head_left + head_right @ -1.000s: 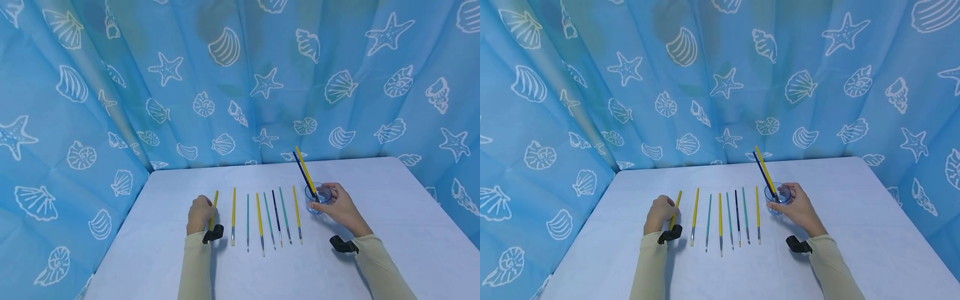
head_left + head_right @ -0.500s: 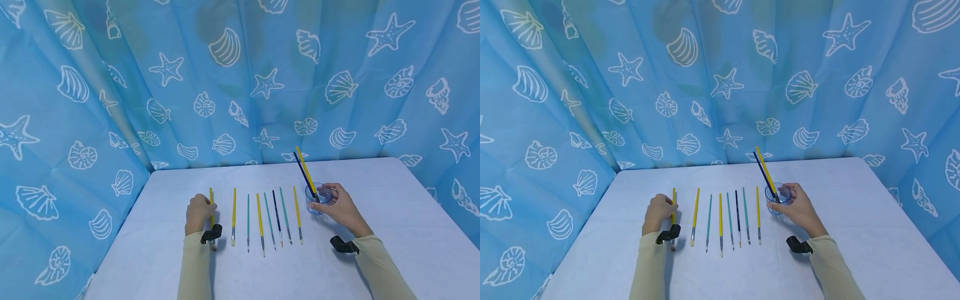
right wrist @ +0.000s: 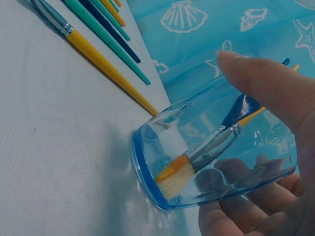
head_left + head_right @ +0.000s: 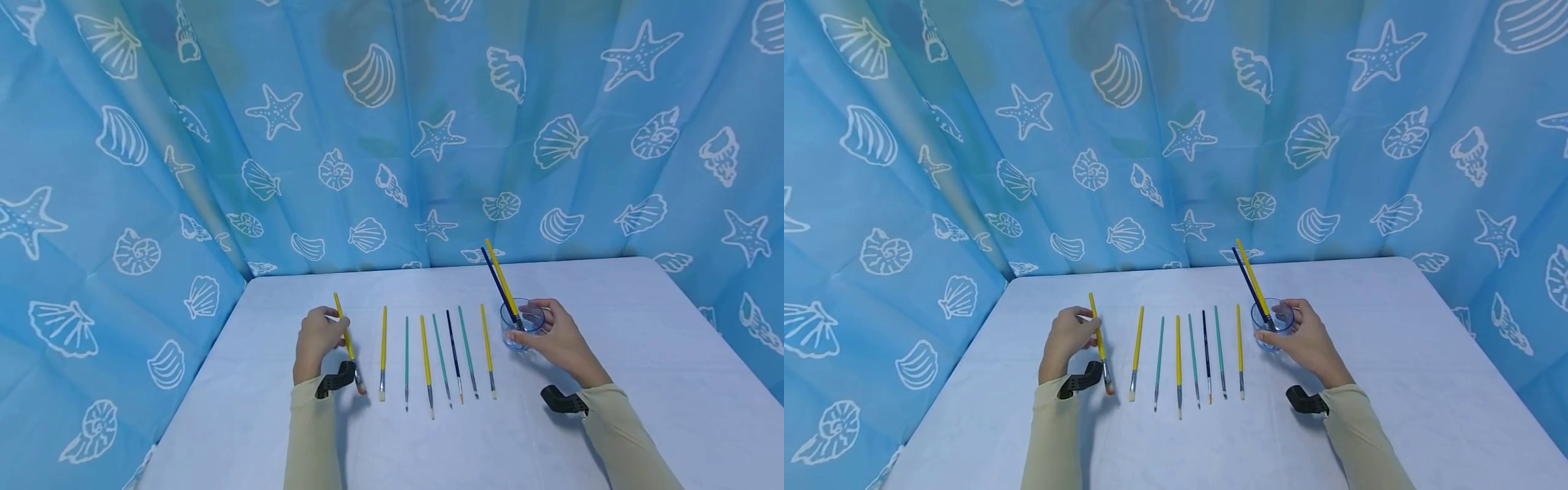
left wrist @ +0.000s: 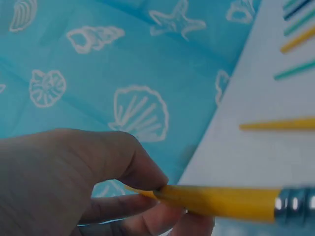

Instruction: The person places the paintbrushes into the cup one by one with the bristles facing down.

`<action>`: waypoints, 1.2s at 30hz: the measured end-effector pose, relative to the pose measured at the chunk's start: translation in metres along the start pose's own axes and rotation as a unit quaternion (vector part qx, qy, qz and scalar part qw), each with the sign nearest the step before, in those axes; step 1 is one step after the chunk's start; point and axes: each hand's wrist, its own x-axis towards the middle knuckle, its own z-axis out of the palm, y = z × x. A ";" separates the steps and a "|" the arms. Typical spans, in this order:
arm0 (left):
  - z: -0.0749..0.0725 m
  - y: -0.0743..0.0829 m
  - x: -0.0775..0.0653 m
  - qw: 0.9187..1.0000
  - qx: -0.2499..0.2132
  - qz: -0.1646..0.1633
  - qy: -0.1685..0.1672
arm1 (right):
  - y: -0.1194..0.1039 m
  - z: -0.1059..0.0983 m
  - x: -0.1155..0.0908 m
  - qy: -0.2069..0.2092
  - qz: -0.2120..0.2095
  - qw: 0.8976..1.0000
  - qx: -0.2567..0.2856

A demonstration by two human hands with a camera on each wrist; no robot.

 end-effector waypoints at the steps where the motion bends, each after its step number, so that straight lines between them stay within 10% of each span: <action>1: 0.000 0.002 -0.001 1.000 -0.014 0.006 -0.004 | 0.000 0.000 0.000 0.000 0.000 1.000 0.000; 11: 0.005 0.019 -0.008 0.990 -0.137 0.039 -0.005 | 0.001 0.001 0.001 0.003 -0.003 1.000 -0.004; 36: 0.041 0.078 -0.034 0.922 -0.361 0.132 -0.035 | 0.002 0.001 0.003 0.010 -0.001 1.000 0.001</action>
